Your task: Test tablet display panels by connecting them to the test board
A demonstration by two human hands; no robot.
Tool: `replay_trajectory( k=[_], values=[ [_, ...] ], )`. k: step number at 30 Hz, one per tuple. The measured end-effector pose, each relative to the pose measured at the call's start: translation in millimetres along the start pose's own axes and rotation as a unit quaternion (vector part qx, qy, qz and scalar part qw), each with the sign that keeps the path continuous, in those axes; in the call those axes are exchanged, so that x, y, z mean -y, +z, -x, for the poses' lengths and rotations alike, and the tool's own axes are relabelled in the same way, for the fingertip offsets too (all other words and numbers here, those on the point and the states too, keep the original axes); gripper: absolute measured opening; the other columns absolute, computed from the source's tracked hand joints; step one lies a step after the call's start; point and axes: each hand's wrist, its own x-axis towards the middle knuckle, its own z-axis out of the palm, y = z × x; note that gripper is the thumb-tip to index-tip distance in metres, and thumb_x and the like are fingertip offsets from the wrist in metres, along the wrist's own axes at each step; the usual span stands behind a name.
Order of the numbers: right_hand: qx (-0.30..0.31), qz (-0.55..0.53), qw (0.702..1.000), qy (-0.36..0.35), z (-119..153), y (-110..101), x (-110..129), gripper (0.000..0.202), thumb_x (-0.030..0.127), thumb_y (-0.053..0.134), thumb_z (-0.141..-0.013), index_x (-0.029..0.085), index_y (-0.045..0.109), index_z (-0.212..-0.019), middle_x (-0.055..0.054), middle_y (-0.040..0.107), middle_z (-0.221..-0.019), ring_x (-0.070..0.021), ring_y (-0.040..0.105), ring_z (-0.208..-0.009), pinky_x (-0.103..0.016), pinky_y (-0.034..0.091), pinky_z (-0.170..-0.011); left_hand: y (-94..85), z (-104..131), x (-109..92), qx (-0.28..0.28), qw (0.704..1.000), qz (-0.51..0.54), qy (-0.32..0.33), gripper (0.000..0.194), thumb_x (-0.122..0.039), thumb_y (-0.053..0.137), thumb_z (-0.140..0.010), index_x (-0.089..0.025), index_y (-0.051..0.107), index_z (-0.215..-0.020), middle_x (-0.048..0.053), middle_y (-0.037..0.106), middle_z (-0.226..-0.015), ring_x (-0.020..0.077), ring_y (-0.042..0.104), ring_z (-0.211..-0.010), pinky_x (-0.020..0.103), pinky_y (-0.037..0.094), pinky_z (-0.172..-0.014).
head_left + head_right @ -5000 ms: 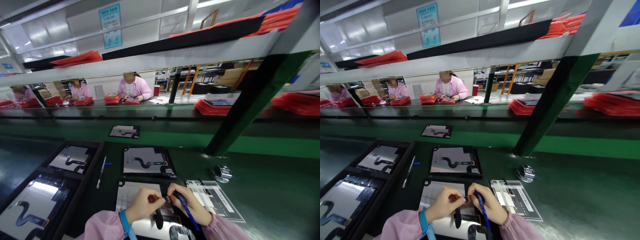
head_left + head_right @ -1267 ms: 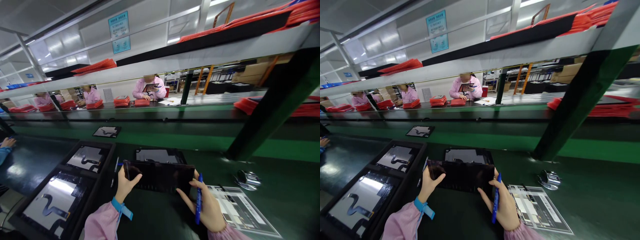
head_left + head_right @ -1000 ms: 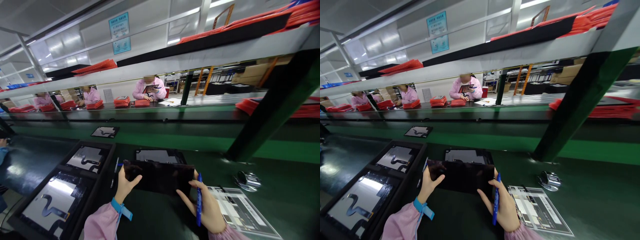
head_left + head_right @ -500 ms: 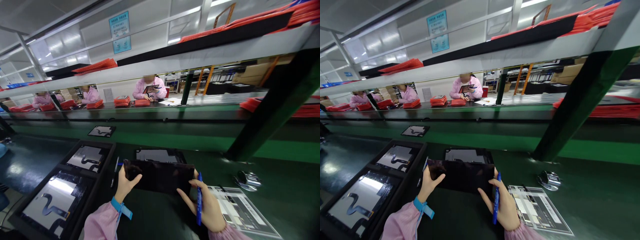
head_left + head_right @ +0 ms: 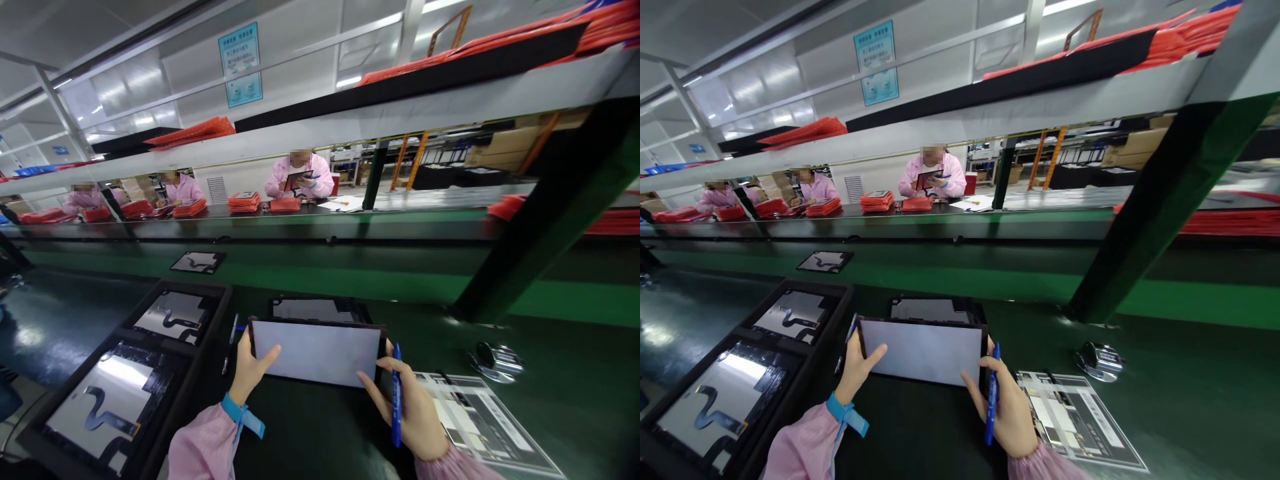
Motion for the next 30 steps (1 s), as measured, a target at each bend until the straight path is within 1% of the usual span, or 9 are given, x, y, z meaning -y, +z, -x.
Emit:
replay_trajectory(
  k=[4, 7, 10, 13, 18, 21, 25, 27, 30],
  values=[
    [0.002, -0.091, 0.995, 0.052, -1, -3, -6, 0.020, 0.039, 0.059, -0.090, 0.023, 0.046, -0.093, -0.018, 0.063, -0.120, -0.0272, 0.071, -0.087, -0.029, 0.057, -0.060, -3.4, -2, 3, 0.018, 0.998, 0.056, -0.021, 0.063, -0.055, 0.061, -0.082, -0.020, 0.046, -0.133, 0.014, 0.059, -0.130, 0.0296, 0.057, -0.119, 0.041, 0.048, -0.097],
    [0.000, -0.177, 0.977, 0.119, -4, -10, -3, 0.026, 0.040, 0.065, -0.085, 0.024, 0.043, -0.088, -0.017, 0.061, -0.124, -0.0246, 0.071, -0.077, -0.026, 0.051, -0.050, -4.2, -4, 2, 0.021, 0.997, 0.065, -0.043, 0.058, -0.056, 0.053, -0.088, -0.023, 0.046, -0.135, 0.009, 0.067, -0.110, 0.0240, 0.065, -0.095, 0.034, 0.052, -0.081],
    [0.001, -0.222, 0.963, 0.151, -7, -17, 4, 0.028, 0.038, 0.068, -0.083, 0.026, 0.043, -0.084, -0.013, 0.066, -0.117, -0.0270, 0.071, -0.080, -0.025, 0.048, -0.047, -3.6, -5, 4, -0.020, 0.999, -0.008, -0.037, 0.048, -0.056, 0.049, -0.089, -0.020, 0.060, -0.119, 0.003, 0.065, -0.079, 0.0162, 0.058, -0.063, 0.027, 0.046, -0.059],
    [0.006, -0.252, 0.955, 0.156, -9, -21, 9, 0.028, 0.034, 0.069, -0.083, 0.025, 0.043, -0.081, -0.014, 0.060, -0.129, -0.0256, 0.071, -0.079, -0.024, 0.049, -0.047, -3.3, -7, 7, -0.046, 0.998, -0.040, -0.018, 0.041, -0.054, 0.055, -0.087, -0.017, 0.068, -0.099, 0.002, 0.062, -0.070, 0.0146, 0.054, -0.058, 0.026, 0.042, -0.055],
    [-0.029, -0.237, 0.951, 0.195, -8, -21, 7, 0.035, 0.040, 0.075, -0.077, 0.024, 0.044, -0.076, -0.012, 0.061, -0.128, -0.0330, 0.063, -0.110, -0.026, 0.056, -0.058, -5.6, -4, 2, -0.039, 0.997, -0.053, 0.036, 0.027, -0.045, 0.064, -0.083, -0.021, 0.075, -0.085, 0.010, 0.069, -0.112, 0.0267, 0.062, -0.104, 0.040, 0.047, -0.092],
    [-0.070, -0.242, 0.942, 0.222, -8, -20, 4, 0.039, 0.043, 0.077, -0.074, 0.024, 0.043, -0.075, -0.013, 0.062, -0.126, -0.0331, 0.060, -0.114, -0.024, 0.056, -0.058, -10.1, 4, -6, 0.035, 0.989, -0.087, 0.111, 0.018, -0.041, 0.068, -0.082, -0.027, 0.078, -0.078, 0.008, 0.057, -0.136, 0.0327, 0.040, -0.135, 0.052, 0.029, -0.112],
    [-0.117, -0.272, 0.923, 0.244, -11, -21, 1, 0.044, 0.044, 0.082, -0.066, 0.024, 0.044, -0.074, -0.012, 0.065, -0.122, -0.0338, 0.053, -0.123, -0.021, 0.054, -0.060, -21.1, 11, -9, 0.160, 0.975, -0.042, 0.147, 0.007, -0.039, 0.075, -0.076, -0.034, 0.078, -0.073, -0.003, 0.040, -0.151, 0.0337, 0.015, -0.146, 0.057, 0.014, -0.117],
    [-0.119, -0.277, 0.916, 0.264, -13, -23, 1, 0.047, 0.046, 0.084, -0.064, 0.023, 0.044, -0.072, -0.012, 0.069, -0.111, -0.0346, 0.057, -0.117, -0.024, 0.054, -0.062, -26.1, 12, -9, 0.206, 0.967, 0.005, 0.151, 0.004, -0.040, 0.077, -0.073, -0.036, 0.078, -0.073, -0.007, 0.033, -0.155, 0.0336, 0.009, -0.147, 0.057, 0.010, -0.117],
    [-0.124, -0.284, 0.903, 0.299, -15, -27, 2, 0.051, 0.050, 0.085, -0.062, 0.022, 0.042, -0.066, -0.008, 0.073, -0.082, -0.0283, 0.071, -0.084, -0.026, 0.053, -0.057, -28.6, 12, -9, 0.237, 0.958, 0.061, 0.151, 0.006, -0.042, 0.077, -0.073, -0.037, 0.078, -0.073, -0.011, 0.026, -0.157, 0.0336, 0.003, -0.148, 0.057, 0.006, -0.117]
  ],
)
